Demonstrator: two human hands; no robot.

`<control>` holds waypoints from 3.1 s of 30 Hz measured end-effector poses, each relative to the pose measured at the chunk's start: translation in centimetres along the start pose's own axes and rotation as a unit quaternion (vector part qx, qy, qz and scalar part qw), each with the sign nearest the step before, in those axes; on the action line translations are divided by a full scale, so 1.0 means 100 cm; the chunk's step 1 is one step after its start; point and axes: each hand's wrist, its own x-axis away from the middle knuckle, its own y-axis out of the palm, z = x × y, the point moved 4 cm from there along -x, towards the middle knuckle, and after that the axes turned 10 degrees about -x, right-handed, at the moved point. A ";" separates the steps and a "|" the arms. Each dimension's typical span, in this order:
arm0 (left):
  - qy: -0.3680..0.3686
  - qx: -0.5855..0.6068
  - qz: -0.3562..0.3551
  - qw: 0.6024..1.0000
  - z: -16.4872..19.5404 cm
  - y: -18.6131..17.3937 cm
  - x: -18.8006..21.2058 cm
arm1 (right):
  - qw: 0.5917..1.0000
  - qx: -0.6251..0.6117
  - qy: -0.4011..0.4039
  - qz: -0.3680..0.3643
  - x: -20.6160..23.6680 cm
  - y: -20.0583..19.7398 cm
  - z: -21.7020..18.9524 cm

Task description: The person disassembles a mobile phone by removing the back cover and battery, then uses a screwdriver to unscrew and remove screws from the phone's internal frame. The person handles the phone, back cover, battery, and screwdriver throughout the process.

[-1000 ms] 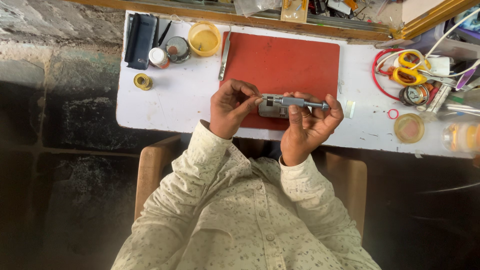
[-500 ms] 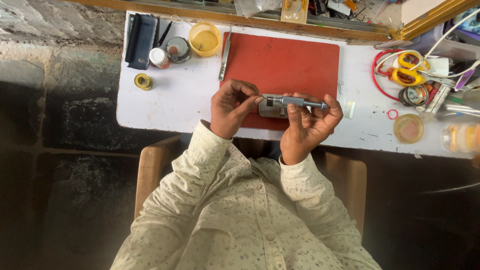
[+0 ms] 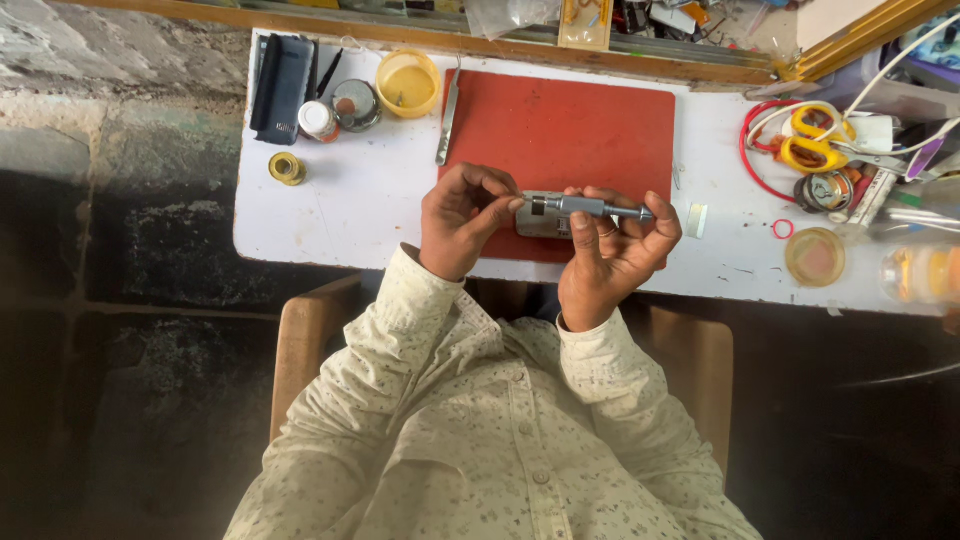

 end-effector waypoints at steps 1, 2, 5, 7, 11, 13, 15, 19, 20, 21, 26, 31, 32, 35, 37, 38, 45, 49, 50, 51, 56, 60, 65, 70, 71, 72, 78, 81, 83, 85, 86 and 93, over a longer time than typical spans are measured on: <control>0.004 -0.007 -0.003 1.000 0.000 0.000 -0.001 | 1.000 -0.001 0.003 0.004 0.000 -0.001 0.000; 0.006 -0.013 -0.004 1.000 0.000 0.001 -0.001 | 1.000 -0.001 0.008 0.008 0.000 -0.001 0.000; 0.010 -0.032 -0.009 0.999 0.001 0.003 0.000 | 1.000 0.000 0.017 0.014 0.000 -0.002 0.000; 0.012 -0.042 -0.015 0.999 0.002 0.004 0.000 | 1.000 -0.007 0.023 0.015 0.000 -0.003 -0.001; 0.017 -0.063 -0.031 0.997 0.008 0.006 0.001 | 0.999 -0.020 0.035 0.027 0.000 -0.005 -0.003; 0.011 -0.083 -0.032 0.996 0.011 0.006 0.001 | 0.999 -0.020 0.035 0.031 -0.001 -0.006 -0.005; -0.005 -0.112 -0.026 0.993 0.013 0.006 0.002 | 0.999 -0.023 0.030 0.029 -0.004 -0.008 -0.007; 0.041 -0.206 -0.021 0.977 0.021 0.010 0.000 | 1.000 0.004 0.011 0.018 -0.013 -0.013 -0.012; 0.047 -0.263 -0.012 0.964 0.023 0.012 -0.001 | 1.000 0.014 0.003 0.007 -0.017 -0.014 -0.015; 0.052 -0.319 -0.004 0.946 0.025 0.013 -0.002 | 1.000 0.024 -0.005 -0.004 -0.020 -0.015 -0.019; 0.040 -0.450 -0.079 0.889 0.028 0.020 -0.004 | 0.981 0.140 -0.007 -0.137 -0.034 -0.013 -0.041; 0.050 -0.498 -0.078 0.863 0.024 0.020 -0.001 | 0.940 0.211 -0.058 -0.263 -0.043 0.001 -0.047; 0.053 -0.501 -0.070 0.861 0.022 0.021 0.000 | 0.936 0.212 -0.058 -0.274 -0.044 0.004 -0.046; 0.064 -0.508 -0.059 0.857 0.019 0.021 0.001 | 0.926 0.216 -0.065 -0.302 -0.047 0.013 -0.042; 0.064 -0.504 -0.058 0.859 0.019 0.021 0.001 | 0.914 0.235 -0.084 -0.319 -0.048 0.019 -0.042; 0.061 -0.499 -0.058 0.862 0.019 0.021 0.001 | 0.905 0.253 -0.099 -0.328 -0.049 0.021 -0.043; 0.072 -0.483 -0.064 0.870 0.023 0.022 0.002 | 0.881 0.291 -0.131 -0.349 -0.051 0.030 -0.046; 0.080 -0.483 -0.064 0.870 0.024 0.023 0.002 | 0.877 0.297 -0.129 -0.355 -0.052 0.030 -0.045; 0.078 -0.482 -0.063 0.870 0.024 0.023 0.002 | 0.877 0.296 -0.129 -0.357 -0.052 0.030 -0.044; 0.077 -0.481 -0.063 0.871 0.023 0.023 0.001 | 0.876 0.294 -0.128 -0.359 -0.052 0.030 -0.044; 0.070 -0.481 -0.067 0.872 0.023 0.023 0.001 | 0.870 0.309 -0.126 -0.363 -0.051 0.027 -0.039; 0.077 -0.480 -0.067 0.872 0.025 0.024 0.002 | 0.864 0.319 -0.126 -0.369 -0.052 0.027 -0.035; 0.074 -0.482 -0.064 0.870 0.025 0.024 0.001 | 0.861 0.331 -0.120 -0.366 -0.053 0.031 -0.035; 0.074 -0.485 -0.061 0.869 0.023 0.024 0.001 | 0.830 0.379 -0.134 -0.386 -0.057 0.040 -0.037; 0.076 -0.485 -0.060 0.869 0.023 0.024 0.000 | 0.828 0.378 -0.133 -0.393 -0.058 0.042 -0.038; 0.077 -0.484 -0.059 0.870 0.023 0.024 0.000 | 0.825 0.378 -0.132 -0.399 -0.058 0.044 -0.039; 0.073 -0.484 -0.061 0.870 0.021 0.024 0.000 | 0.808 0.411 -0.108 -0.408 -0.065 0.049 -0.046; 0.070 -0.486 -0.064 0.869 0.021 0.023 0.000 | 0.820 0.388 -0.114 -0.406 -0.067 0.052 -0.047; 0.076 -0.487 -0.061 0.868 0.022 0.024 0.000 | 0.833 0.363 -0.108 -0.403 -0.067 0.051 -0.045; 0.071 -0.489 -0.062 0.867 0.022 0.024 0.000 | 0.841 0.350 -0.101 -0.400 -0.066 0.050 -0.043; 0.063 -0.491 -0.065 0.866 0.021 0.024 -0.001 | 0.842 0.350 -0.097 -0.398 -0.066 0.049 -0.041; 0.048 -0.496 -0.071 0.864 0.020 0.024 -0.002 | 0.834 0.381 -0.108 -0.384 -0.069 0.046 -0.037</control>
